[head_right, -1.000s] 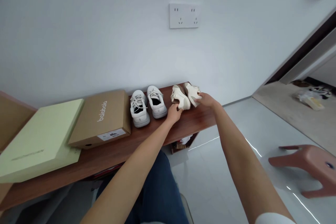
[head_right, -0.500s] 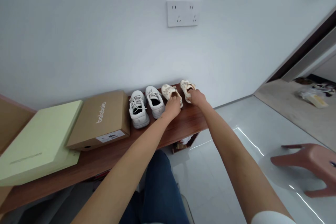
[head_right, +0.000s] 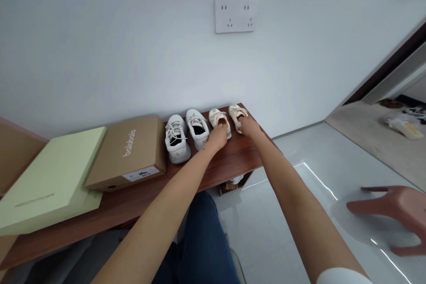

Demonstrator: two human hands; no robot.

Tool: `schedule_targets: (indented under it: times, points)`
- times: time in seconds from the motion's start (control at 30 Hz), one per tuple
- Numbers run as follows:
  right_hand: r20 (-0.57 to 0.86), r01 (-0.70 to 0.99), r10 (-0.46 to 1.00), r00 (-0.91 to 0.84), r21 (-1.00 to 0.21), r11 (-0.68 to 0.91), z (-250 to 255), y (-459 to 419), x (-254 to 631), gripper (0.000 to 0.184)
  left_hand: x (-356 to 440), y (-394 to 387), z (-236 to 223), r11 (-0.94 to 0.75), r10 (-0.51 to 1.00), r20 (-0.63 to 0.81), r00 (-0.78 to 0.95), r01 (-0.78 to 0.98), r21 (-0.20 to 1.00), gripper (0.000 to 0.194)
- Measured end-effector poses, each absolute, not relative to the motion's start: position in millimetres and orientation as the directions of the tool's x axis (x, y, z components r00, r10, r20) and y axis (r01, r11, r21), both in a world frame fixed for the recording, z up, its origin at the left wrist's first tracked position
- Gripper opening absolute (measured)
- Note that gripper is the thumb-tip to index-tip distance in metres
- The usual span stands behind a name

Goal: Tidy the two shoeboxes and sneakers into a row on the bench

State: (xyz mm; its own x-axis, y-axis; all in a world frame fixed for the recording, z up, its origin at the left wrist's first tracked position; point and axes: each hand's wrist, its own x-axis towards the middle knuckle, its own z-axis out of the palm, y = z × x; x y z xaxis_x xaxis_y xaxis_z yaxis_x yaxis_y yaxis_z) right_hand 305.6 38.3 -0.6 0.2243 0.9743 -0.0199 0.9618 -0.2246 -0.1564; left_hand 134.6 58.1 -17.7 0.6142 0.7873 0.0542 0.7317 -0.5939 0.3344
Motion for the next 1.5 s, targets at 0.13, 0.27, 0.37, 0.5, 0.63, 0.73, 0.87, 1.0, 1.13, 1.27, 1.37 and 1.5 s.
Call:
schedule_targets:
  times: [0.13, 0.27, 0.37, 0.5, 0.63, 0.73, 0.87, 1.0, 1.13, 1.27, 1.37, 1.5]
  points:
    - [-0.015, 0.962, 0.971, 0.241, -0.129, -0.241, -4, 39, 304, 0.046, 134, 61, -16, -0.589, 0.791, 0.047, 0.61, 0.738, 0.328, 0.038]
    - [-0.005, 0.964, 0.972, 0.235, -0.127, -0.234, -5, 40, 305, 0.046, 134, 64, -15, -0.584, 0.79, 0.042, 0.611, 0.73, 0.355, 0.04]
    - [-0.005, 0.966, 0.974, 0.228, -0.125, -0.227, -5, 41, 306, 0.044, 135, 66, -16, -0.567, 0.799, 0.047, 0.6, 0.724, 0.393, 0.04]
    - [0.005, 0.966, 0.974, 0.225, -0.13, -0.222, -7, 45, 307, 0.044, 138, 69, -17, -0.547, 0.81, 0.043, 0.585, 0.727, 0.415, 0.042]
    - [0.009, 0.969, 0.974, 0.226, -0.103, -0.223, -9, 48, 307, 0.044, 140, 70, -18, -0.545, 0.813, 0.04, 0.581, 0.735, 0.404, 0.041]
    - [0.013, 0.972, 0.976, 0.216, -0.094, -0.214, -10, 48, 307, 0.042, 141, 70, -18, -0.55, 0.813, 0.048, 0.581, 0.738, 0.39, 0.042]
    - [0.049, 0.979, 0.982, 0.183, -0.1, -0.178, -11, 44, 306, 0.039, 140, 67, -20, -0.555, 0.815, 0.082, 0.574, 0.733, 0.393, 0.042]
    - [0.113, 0.98, 0.98, 0.161, -0.136, -0.146, -9, 41, 304, 0.04, 139, 64, -18, -0.547, 0.827, 0.109, 0.551, 0.746, 0.38, 0.043]
    - [0.154, 0.973, 0.972, 0.176, -0.173, -0.149, -1, 38, 304, 0.039, 139, 59, -9, -0.556, 0.827, 0.136, 0.546, 0.756, 0.345, 0.04]
    - [0.195, 0.969, 0.968, 0.156, -0.222, -0.111, 6, 32, 304, 0.034, 139, 48, 0, -0.59, 0.805, 0.184, 0.564, 0.733, 0.338, 0.04]
    - [0.26, 0.958, 0.961, 0.098, -0.284, -0.021, 2, 21, 302, 0.031, 135, 33, -2, -0.623, 0.779, 0.232, 0.583, 0.678, 0.391, 0.04]
    - [0.329, 0.919, 0.942, 0.068, -0.388, 0.069, -17, -11, 295, 0.029, 117, 1, -25, -0.623, 0.773, 0.274, 0.572, 0.601, 0.502, 0.04]
